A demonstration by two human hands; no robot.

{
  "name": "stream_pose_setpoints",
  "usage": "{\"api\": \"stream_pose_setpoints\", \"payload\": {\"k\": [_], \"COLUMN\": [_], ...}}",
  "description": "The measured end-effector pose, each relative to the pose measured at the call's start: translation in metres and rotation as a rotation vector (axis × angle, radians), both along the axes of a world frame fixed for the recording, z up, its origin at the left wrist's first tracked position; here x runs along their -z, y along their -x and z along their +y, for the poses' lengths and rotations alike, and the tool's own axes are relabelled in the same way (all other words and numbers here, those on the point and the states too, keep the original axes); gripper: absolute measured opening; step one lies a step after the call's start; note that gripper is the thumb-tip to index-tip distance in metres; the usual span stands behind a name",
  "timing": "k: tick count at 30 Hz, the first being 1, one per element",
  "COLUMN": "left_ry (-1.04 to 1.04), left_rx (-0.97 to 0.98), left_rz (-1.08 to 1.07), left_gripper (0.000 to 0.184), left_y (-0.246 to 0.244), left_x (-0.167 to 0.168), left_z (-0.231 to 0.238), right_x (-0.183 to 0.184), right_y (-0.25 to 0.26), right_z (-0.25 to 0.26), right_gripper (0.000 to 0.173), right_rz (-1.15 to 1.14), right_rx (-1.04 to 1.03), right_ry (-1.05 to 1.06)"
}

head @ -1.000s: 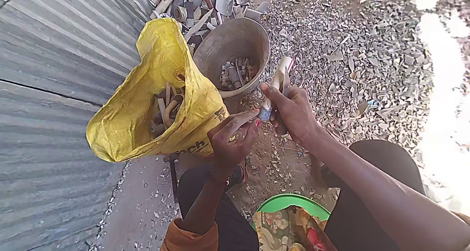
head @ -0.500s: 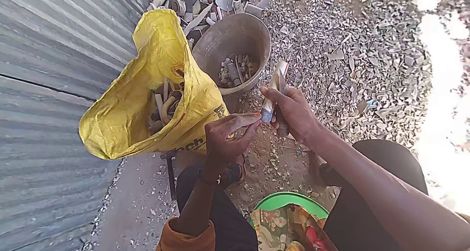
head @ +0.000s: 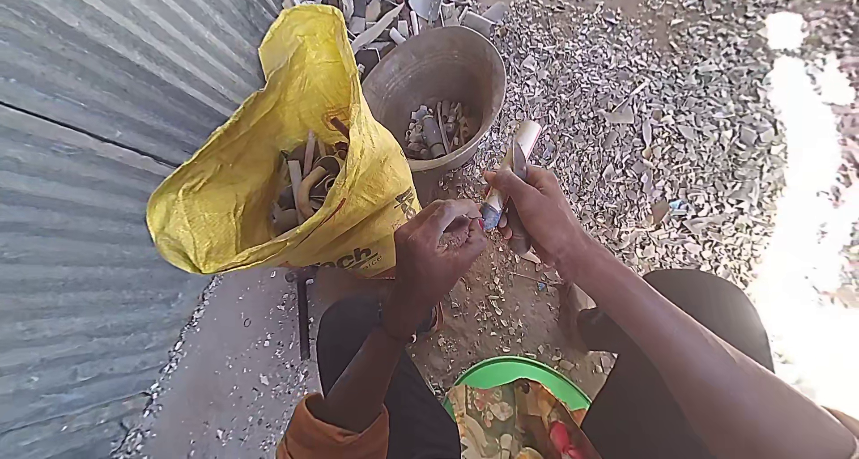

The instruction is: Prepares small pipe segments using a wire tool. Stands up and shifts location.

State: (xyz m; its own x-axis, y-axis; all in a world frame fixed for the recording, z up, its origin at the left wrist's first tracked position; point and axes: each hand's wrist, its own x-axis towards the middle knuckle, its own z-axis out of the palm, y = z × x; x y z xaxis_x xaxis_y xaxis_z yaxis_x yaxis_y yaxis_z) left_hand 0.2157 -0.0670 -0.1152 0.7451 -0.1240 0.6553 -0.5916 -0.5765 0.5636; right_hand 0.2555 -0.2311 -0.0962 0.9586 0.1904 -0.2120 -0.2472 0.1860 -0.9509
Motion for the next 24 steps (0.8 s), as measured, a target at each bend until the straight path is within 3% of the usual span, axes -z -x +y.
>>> {"api": "stream_pose_setpoints", "payload": {"k": [5, 11, 13, 18, 21, 24], "left_ry": [0.186, 0.759, 0.839, 0.552, 0.35, 0.332], "left_rx": [-0.027, 0.048, 0.079, 0.261, 0.222, 0.17], "left_rz": [0.122, 0.596, 0.698, 0.632, 0.522, 0.443], "left_gripper": [0.01, 0.013, 0.018, 0.029, 0.033, 0.026], "left_y": [0.005, 0.008, 0.0, -0.012, -0.007, -0.003], "left_x": [-0.001, -0.018, -0.024, -0.016, -0.015, -0.005], "left_z": [-0.01, -0.021, -0.012, 0.022, 0.012, 0.001], "right_x": [-0.002, -0.009, -0.01, -0.002, -0.002, 0.0], "right_y": [0.002, 0.005, 0.008, 0.006, 0.005, 0.007], "right_z": [0.001, 0.001, 0.001, -0.002, -0.005, -0.004], "right_gripper": [0.024, 0.016, 0.016, 0.012, 0.015, 0.016], "right_rz": [-0.102, -0.298, -0.302, -0.324, -0.261, -0.228], "right_rx": [-0.025, -0.024, -0.012, 0.069, 0.088, 0.086], "right_ry": [-0.051, -0.057, -0.047, 0.051, 0.032, 0.069]}}
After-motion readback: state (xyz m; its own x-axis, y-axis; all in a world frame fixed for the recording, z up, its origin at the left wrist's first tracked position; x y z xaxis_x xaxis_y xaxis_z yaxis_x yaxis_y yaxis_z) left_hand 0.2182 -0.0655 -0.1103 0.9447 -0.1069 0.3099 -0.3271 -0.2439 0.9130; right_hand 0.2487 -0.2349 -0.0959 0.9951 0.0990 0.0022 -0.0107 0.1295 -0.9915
